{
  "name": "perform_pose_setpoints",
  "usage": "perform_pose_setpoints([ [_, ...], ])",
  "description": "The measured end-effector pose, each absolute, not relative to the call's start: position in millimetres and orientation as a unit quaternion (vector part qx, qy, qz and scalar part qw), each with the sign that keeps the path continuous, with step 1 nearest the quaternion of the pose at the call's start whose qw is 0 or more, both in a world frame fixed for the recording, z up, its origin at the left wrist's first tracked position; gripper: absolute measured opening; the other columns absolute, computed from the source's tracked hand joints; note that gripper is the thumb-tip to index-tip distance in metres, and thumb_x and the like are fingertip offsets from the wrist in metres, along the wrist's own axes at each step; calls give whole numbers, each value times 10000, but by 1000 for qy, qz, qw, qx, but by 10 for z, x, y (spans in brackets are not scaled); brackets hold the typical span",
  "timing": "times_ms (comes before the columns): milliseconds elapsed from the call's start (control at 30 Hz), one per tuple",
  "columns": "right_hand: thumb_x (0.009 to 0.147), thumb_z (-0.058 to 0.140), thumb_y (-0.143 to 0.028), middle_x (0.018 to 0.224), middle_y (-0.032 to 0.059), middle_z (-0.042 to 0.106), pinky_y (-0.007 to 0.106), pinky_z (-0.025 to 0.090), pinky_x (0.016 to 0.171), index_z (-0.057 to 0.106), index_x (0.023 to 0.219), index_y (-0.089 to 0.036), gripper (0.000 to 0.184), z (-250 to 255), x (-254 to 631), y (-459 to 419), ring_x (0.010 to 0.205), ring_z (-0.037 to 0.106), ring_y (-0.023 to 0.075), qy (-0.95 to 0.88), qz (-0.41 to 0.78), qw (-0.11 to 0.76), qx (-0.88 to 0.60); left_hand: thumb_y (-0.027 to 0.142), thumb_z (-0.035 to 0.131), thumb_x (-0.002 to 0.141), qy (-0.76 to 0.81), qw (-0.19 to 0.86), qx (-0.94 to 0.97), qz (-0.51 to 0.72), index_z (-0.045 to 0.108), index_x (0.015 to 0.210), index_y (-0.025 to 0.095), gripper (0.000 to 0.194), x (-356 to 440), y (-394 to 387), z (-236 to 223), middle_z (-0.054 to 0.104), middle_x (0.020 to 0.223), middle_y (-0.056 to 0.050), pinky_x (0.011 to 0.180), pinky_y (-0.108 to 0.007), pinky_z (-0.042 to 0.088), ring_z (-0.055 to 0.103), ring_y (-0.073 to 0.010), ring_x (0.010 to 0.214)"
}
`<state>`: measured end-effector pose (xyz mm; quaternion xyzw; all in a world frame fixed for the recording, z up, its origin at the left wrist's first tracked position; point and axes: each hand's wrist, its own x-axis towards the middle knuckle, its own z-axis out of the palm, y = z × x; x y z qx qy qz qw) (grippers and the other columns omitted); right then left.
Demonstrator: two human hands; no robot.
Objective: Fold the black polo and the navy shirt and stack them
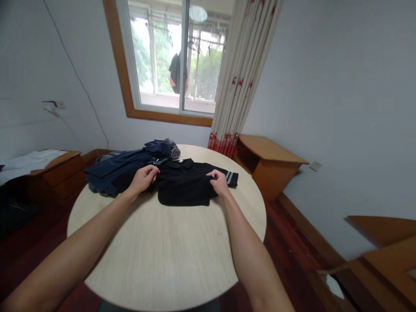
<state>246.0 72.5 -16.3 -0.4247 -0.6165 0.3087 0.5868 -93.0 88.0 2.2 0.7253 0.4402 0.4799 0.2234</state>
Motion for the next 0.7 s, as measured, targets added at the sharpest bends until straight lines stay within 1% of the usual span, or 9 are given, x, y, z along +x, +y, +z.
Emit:
perform_pose_setpoints([
  [100,547,529,-191,809,26,700,337,497,755,481,657,-227,125,-178,2476,725,821,644,215,-626,322,557,-440,487,510,870,434,250,753,427,656,800,180,348,-931,873,-12,640,626,-7,604,-272,462,584,-163,583],
  [167,532,513,-166,844,29,705,349,507,786,587,751,-208,235,-185,2446,701,837,649,215,-653,322,512,-456,423,536,850,412,250,802,354,698,856,182,290,-904,852,-67,727,794,-49,709,-313,515,661,-206,733],
  [233,515,498,-131,898,39,717,361,514,822,662,857,-189,384,-175,2401,656,874,657,222,-686,321,461,-462,289,554,795,389,228,849,274,738,981,192,279,-875,839,-135,757,999,-71,863,-360,527,688,-249,925],
  [300,491,480,-89,980,52,733,368,514,866,708,942,-182,513,-145,2360,598,947,665,239,-723,330,402,-455,168,548,710,374,208,879,211,736,1120,201,452,-859,847,-201,733,1169,-75,1001,-386,489,660,-272,1093],
  [367,472,465,-61,1073,57,738,362,517,883,737,1028,-190,632,-98,2336,538,1002,667,252,-753,352,332,-445,112,542,660,360,190,894,187,710,1209,201,581,-859,869,-252,685,1287,-80,1089,-396,437,608,-278,1209],
  [467,486,489,-52,1176,48,724,347,522,887,738,1150,-214,727,-15,2329,472,1033,670,257,-782,382,251,-423,120,570,694,334,157,909,195,710,1204,195,534,-863,899,-290,635,1346,-108,1119,-406,414,573,-278,1254],
  [567,549,580,-75,1225,36,711,371,481,990,742,1170,-234,661,71,2315,434,1114,649,266,-808,394,222,-377,156,564,759,337,125,911,203,751,1049,199,348,-836,895,-299,641,1280,-112,1081,-401,448,591,-267,1202],
  [633,614,660,-136,1212,41,717,391,446,1043,778,1060,-229,470,124,2284,412,1148,637,271,-820,399,225,-344,158,535,776,346,108,907,214,752,961,205,289,-804,878,-299,645,1241,-102,1061,-404,458,593,-260,1179],
  [700,693,708,-241,1180,57,728,400,442,1044,791,919,-211,242,161,2244,392,1128,646,270,-821,401,251,-320,166,528,771,347,101,904,230,739,911,203,256,-777,859,-288,643,1244,-98,1058,-417,452,588,-266,1177],
])
